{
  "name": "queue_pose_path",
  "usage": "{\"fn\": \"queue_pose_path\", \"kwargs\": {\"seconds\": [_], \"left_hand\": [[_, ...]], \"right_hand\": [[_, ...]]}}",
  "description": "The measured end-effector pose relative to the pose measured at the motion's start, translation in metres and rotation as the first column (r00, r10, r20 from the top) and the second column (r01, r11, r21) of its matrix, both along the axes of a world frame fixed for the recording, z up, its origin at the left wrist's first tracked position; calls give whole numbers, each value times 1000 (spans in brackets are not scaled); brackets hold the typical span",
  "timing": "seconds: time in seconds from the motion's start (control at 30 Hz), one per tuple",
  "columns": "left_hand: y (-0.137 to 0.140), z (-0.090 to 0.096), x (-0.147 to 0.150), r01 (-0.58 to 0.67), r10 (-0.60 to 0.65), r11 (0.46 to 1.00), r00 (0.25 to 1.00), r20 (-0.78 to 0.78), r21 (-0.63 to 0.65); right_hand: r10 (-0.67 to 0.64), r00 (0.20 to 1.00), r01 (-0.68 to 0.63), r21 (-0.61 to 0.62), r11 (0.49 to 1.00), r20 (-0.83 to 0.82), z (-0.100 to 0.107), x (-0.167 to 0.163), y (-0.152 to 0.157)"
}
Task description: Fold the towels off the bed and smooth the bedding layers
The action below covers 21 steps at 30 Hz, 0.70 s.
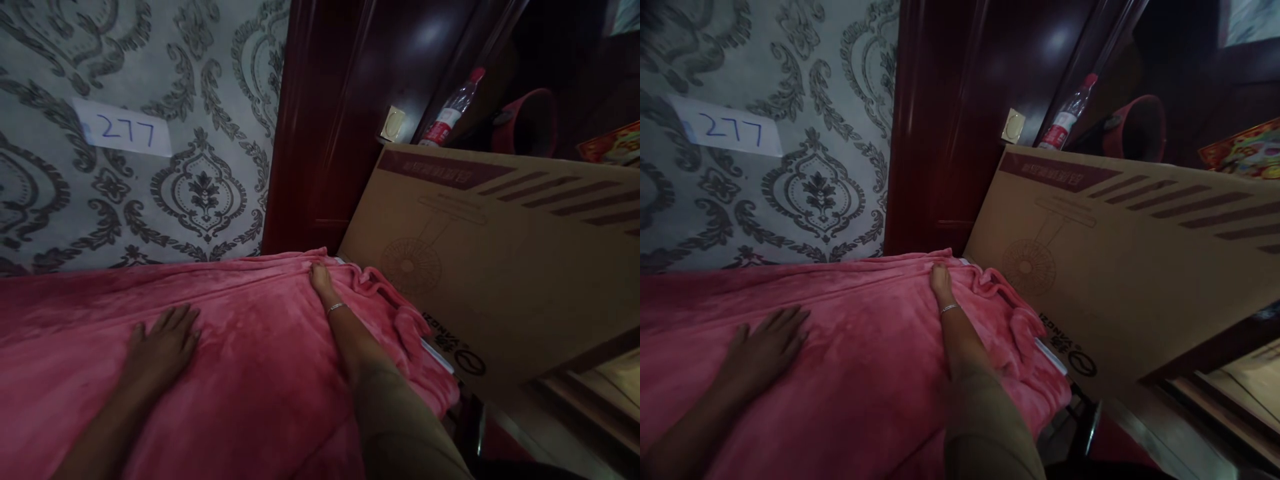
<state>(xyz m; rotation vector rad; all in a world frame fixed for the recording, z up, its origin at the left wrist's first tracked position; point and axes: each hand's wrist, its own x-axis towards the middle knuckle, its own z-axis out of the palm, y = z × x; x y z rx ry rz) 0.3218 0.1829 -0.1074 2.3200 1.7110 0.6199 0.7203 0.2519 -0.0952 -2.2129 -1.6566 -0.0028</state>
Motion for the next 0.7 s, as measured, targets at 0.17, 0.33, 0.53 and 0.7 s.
{"fn": "queue_pose_path", "kwargs": {"seconds": [0.17, 0.33, 0.53, 0.7], "left_hand": [[3, -6, -1, -20, 19, 1000, 997, -72, -8], [7, -11, 0, -33, 25, 999, 962, -274, -26], [9, -1, 4, -51, 32, 998, 904, -427, -33], [4, 10, 7, -43, 29, 999, 927, -374, -29]], "right_hand": [[20, 1000, -20, 6, 1000, 3, -4, -12, -8], [219, 976, -215, -110, 970, 17, -24, -45, -33], [245, 961, -261, -131, 956, -127, 2, -63, -68], [334, 896, -281, 208, 937, -292, 19, -69, -148]]}}
